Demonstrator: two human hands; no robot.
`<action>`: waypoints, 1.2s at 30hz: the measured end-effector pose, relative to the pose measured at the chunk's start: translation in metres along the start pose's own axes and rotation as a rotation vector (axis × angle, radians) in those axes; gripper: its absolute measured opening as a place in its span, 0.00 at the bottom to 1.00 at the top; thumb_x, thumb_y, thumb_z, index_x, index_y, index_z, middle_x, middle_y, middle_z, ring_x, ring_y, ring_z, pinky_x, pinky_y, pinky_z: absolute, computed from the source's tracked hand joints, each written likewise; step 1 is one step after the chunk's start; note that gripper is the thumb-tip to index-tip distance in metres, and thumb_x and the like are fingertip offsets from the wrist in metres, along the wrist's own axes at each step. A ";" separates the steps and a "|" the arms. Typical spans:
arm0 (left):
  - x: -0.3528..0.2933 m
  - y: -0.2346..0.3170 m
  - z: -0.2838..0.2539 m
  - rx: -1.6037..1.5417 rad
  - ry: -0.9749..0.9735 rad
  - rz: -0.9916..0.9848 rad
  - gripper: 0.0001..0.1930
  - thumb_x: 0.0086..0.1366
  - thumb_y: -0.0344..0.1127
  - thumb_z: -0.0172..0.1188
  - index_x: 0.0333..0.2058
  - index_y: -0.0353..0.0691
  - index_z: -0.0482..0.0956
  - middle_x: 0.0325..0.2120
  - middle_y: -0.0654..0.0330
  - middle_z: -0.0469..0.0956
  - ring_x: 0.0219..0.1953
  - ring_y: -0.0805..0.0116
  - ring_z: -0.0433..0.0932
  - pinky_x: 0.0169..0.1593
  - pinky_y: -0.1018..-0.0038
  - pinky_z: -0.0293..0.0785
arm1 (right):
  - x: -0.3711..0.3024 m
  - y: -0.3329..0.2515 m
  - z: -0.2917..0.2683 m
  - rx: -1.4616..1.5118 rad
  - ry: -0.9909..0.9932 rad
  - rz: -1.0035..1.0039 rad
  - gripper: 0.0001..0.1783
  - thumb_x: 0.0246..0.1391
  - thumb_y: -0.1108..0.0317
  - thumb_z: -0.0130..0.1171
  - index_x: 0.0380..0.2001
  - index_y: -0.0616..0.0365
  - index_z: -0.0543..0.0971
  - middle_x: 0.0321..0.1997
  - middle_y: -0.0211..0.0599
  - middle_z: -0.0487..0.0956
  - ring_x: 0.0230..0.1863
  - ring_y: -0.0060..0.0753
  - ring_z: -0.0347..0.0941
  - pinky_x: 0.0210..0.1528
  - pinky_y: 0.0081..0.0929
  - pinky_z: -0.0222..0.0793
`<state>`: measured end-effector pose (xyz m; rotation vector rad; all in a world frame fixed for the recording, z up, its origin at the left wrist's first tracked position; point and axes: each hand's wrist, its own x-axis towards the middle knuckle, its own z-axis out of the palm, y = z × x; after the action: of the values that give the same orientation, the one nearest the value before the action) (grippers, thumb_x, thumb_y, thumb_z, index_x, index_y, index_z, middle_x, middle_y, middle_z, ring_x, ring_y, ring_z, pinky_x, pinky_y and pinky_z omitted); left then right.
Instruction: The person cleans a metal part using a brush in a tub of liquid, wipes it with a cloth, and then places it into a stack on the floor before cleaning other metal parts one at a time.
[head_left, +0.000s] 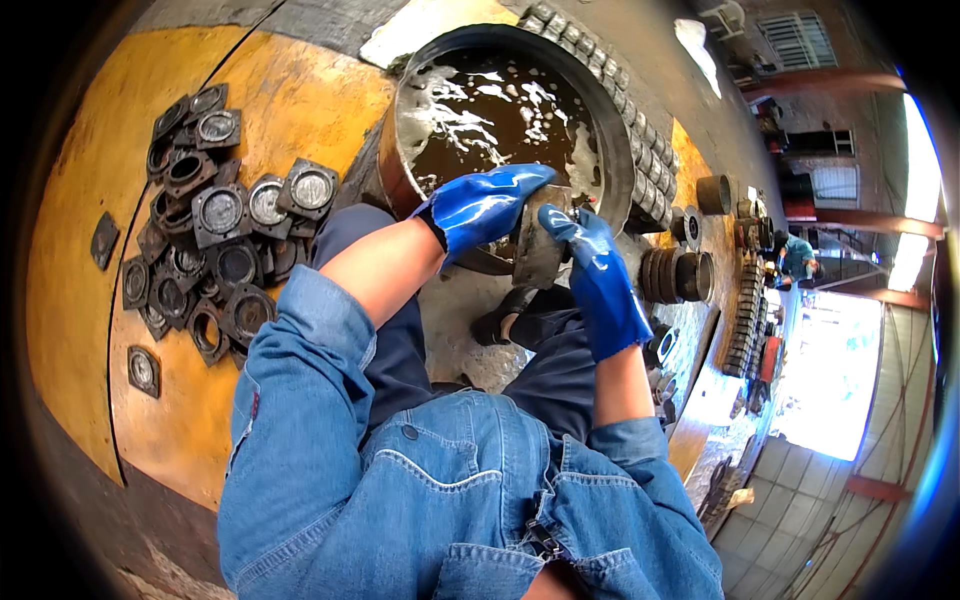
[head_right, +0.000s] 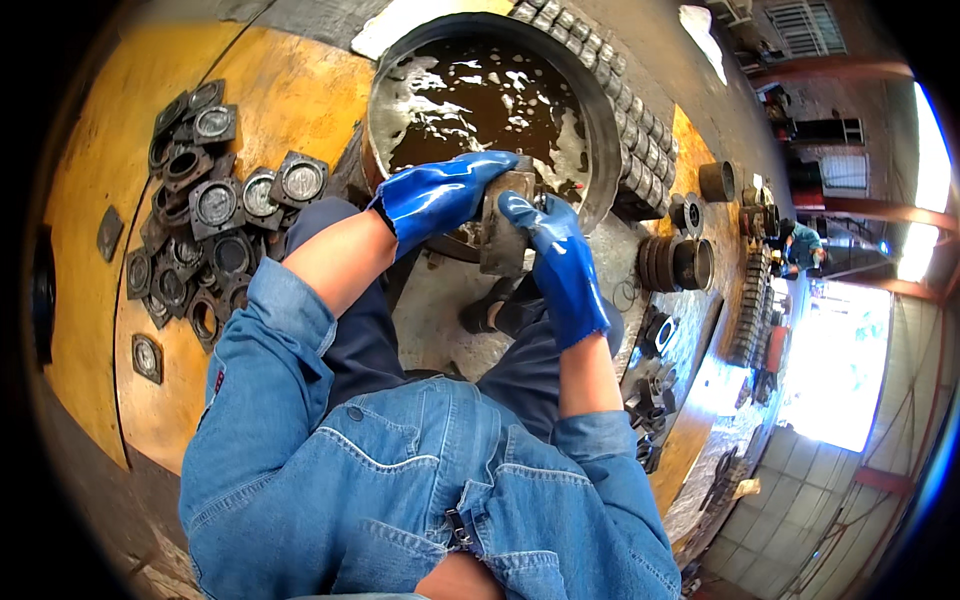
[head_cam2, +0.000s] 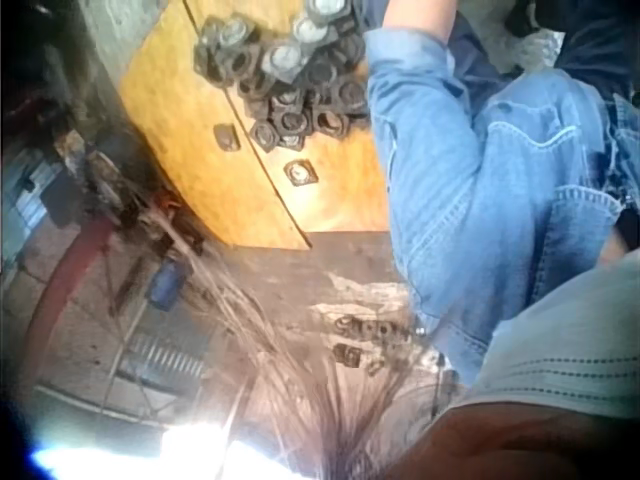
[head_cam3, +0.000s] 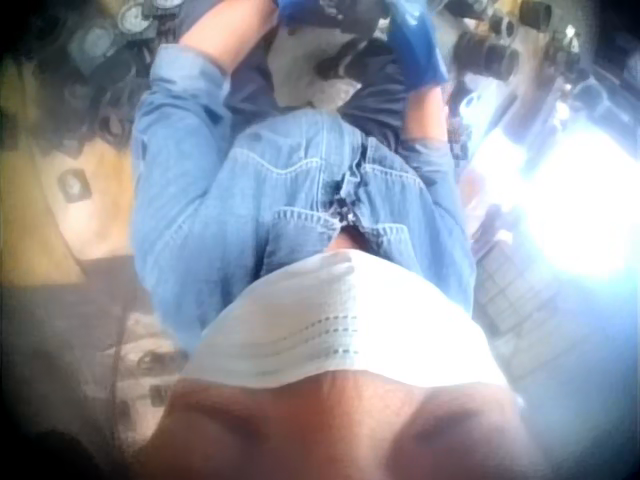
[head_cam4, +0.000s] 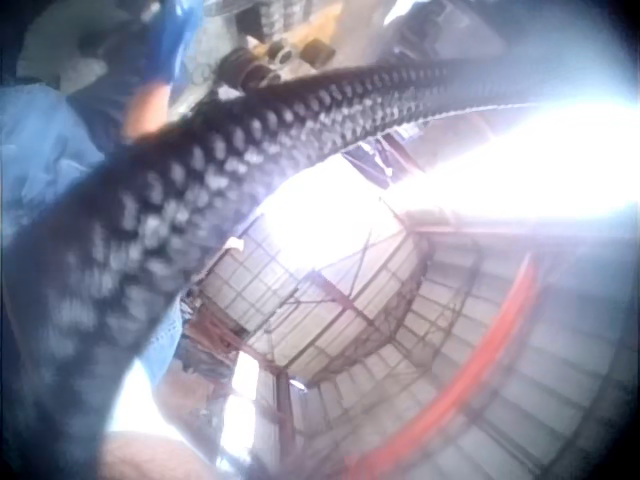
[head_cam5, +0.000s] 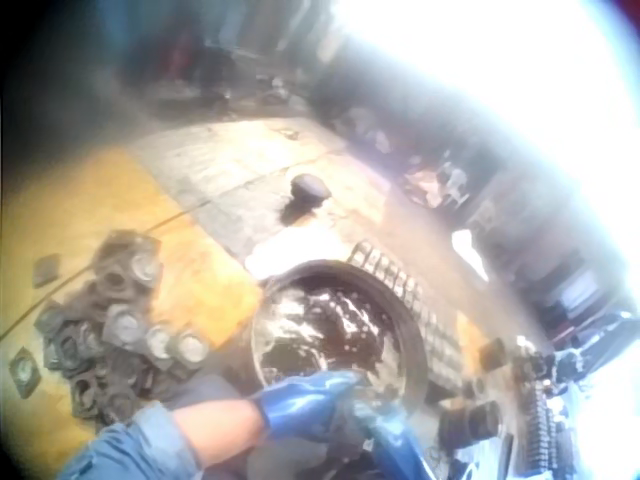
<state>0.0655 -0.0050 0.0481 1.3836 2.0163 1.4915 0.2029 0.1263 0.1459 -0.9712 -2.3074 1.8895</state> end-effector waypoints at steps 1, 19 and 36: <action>0.002 -0.002 -0.001 -0.193 -0.012 -0.004 0.25 0.76 0.32 0.58 0.69 0.42 0.71 0.67 0.48 0.73 0.71 0.54 0.71 0.74 0.65 0.67 | -0.002 -0.001 0.003 0.015 -0.014 -0.010 0.28 0.62 0.52 0.69 0.51 0.68 0.81 0.42 0.37 0.85 0.42 0.28 0.80 0.49 0.27 0.75; 0.047 -0.026 0.027 -1.268 -0.061 -0.861 0.22 0.76 0.48 0.55 0.57 0.38 0.81 0.51 0.49 0.85 0.51 0.53 0.83 0.60 0.56 0.78 | 0.009 0.017 0.005 -0.180 0.154 -0.096 0.38 0.51 0.47 0.73 0.60 0.62 0.81 0.56 0.55 0.85 0.58 0.50 0.82 0.61 0.39 0.74; 0.055 -0.029 0.024 -1.399 -0.041 -1.059 0.22 0.77 0.47 0.52 0.55 0.34 0.82 0.48 0.47 0.86 0.48 0.46 0.85 0.59 0.51 0.79 | 0.024 0.020 0.010 -0.310 0.168 0.018 0.39 0.51 0.44 0.73 0.58 0.64 0.82 0.54 0.58 0.85 0.57 0.53 0.83 0.60 0.40 0.76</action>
<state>0.0389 0.0535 0.0298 -0.2136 0.7978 1.5648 0.1890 0.1306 0.1164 -1.1292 -2.5399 1.4164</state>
